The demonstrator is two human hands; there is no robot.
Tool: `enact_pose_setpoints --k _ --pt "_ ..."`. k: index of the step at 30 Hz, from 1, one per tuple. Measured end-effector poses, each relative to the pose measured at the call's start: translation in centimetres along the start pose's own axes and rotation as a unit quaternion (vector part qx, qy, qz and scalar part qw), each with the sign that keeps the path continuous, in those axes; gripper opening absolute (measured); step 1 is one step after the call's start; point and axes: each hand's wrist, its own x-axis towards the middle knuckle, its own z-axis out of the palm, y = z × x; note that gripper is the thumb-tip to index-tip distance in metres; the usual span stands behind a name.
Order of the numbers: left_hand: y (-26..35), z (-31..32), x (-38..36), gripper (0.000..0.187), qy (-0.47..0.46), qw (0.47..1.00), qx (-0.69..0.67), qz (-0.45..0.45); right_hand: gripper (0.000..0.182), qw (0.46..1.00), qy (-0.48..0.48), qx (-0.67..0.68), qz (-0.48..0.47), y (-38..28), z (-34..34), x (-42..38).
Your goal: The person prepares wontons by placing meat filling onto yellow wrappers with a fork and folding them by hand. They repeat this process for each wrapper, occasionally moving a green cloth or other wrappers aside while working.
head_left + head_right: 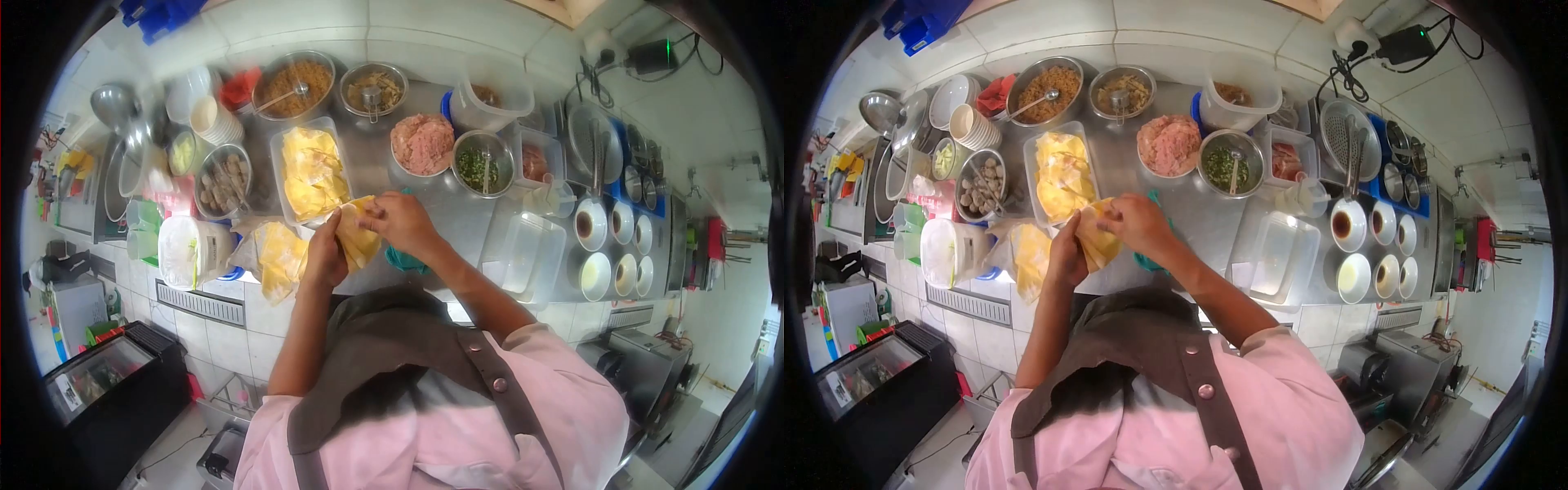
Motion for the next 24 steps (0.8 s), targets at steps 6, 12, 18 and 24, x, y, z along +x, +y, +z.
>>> enact_pose_setpoints --k 6,12,18,24 --pt "-1.2 -3.0 0.2 0.048 -0.028 0.991 -0.126 -0.022 0.018 0.977 0.034 -0.101 -0.182 0.3 2.5 -0.1" --pt "-1.5 -6.3 -0.9 0.046 -0.048 0.980 -0.191 -0.039 0.018 0.958 -0.077 -0.159 -0.225 -0.9 4.0 0.1" --pt "-0.7 -9.4 -2.0 0.042 0.014 0.977 -0.210 -0.019 0.018 0.953 -0.201 -0.092 -0.207 -3.1 5.2 1.7" --pt "0.7 -12.6 -2.9 0.044 0.062 0.963 -0.257 0.059 0.023 0.949 -0.289 0.004 -0.125 -4.8 6.0 4.7"
